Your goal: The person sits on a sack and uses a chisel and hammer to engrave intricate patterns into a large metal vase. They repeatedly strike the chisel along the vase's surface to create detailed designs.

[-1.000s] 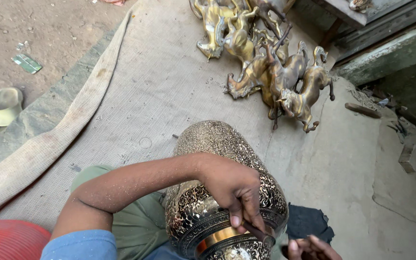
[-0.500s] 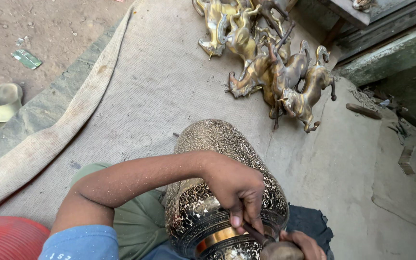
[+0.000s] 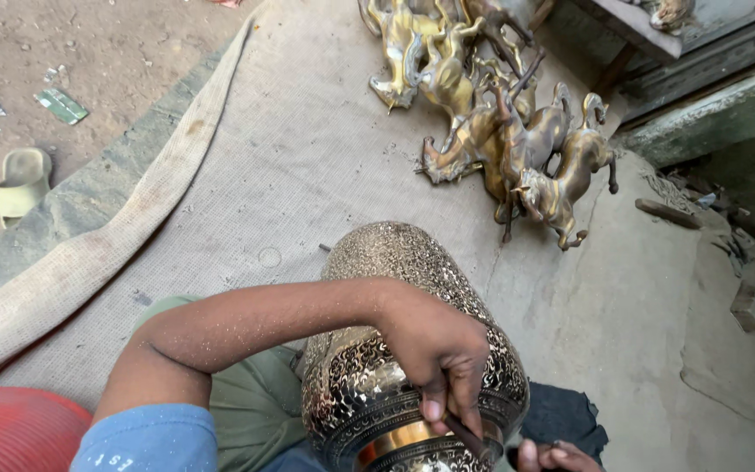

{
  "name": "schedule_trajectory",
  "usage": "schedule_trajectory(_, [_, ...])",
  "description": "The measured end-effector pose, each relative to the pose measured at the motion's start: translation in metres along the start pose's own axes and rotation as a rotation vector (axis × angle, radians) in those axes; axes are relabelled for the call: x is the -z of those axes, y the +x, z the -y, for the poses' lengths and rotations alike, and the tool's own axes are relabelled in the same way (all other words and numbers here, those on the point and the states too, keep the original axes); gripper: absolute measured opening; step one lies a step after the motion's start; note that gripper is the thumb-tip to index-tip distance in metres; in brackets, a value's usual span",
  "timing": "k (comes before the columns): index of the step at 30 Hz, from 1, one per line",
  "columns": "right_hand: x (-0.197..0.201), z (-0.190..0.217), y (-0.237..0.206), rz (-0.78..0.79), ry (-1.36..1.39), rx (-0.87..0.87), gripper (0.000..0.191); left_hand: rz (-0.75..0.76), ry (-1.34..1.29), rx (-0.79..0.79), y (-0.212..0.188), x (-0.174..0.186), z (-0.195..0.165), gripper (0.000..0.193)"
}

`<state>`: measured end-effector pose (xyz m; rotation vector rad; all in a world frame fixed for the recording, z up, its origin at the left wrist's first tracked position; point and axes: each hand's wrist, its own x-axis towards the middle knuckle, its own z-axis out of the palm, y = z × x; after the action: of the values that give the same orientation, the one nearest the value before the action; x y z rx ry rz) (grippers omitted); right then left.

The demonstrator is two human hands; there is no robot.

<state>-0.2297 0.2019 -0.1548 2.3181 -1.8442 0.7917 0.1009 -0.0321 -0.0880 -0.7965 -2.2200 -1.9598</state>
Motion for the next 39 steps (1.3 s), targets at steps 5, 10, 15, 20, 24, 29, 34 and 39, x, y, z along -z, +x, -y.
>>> schedule_trajectory(5, [0.002, -0.017, 0.005, -0.061, 0.116, -0.151, 0.036, 0.004, -0.005, 0.030, 0.005, 0.000, 0.003, 0.048])
schedule_trajectory(10, [-0.009, -0.019, -0.012, -0.096, 0.115, -0.322, 0.038, 0.045, -0.095, 0.001, 0.004, 0.002, 0.006, 0.050])
schedule_trajectory(15, [-0.016, -0.008, -0.017, -0.074, 0.066, -0.206, 0.037, 0.052, -0.084, 0.013, 0.005, 0.003, 0.007, 0.050])
schedule_trajectory(20, [-0.014, -0.003, -0.008, -0.105, 0.063, -0.217, 0.035, 0.042, -0.058, 0.021, 0.004, 0.003, 0.006, 0.050])
schedule_trajectory(24, [-0.018, 0.000, -0.010, -0.155, 0.091, -0.218, 0.034, 0.025, -0.085, 0.023, 0.004, 0.003, 0.004, 0.051])
schedule_trajectory(29, [-0.021, -0.004, -0.017, -0.204, 0.136, -0.243, 0.032, 0.000, -0.023, 0.001, 0.004, 0.003, 0.000, 0.050])
schedule_trajectory(34, [-0.005, -0.015, -0.010, 0.034, 0.113, -0.212, 0.030, -0.057, 0.149, 0.021, 0.007, -0.004, -0.008, 0.051])
schedule_trajectory(39, [-0.013, 0.003, -0.020, -0.254, 0.110, -0.422, 0.033, -0.089, 0.099, 0.064, 0.008, -0.007, -0.010, 0.051])
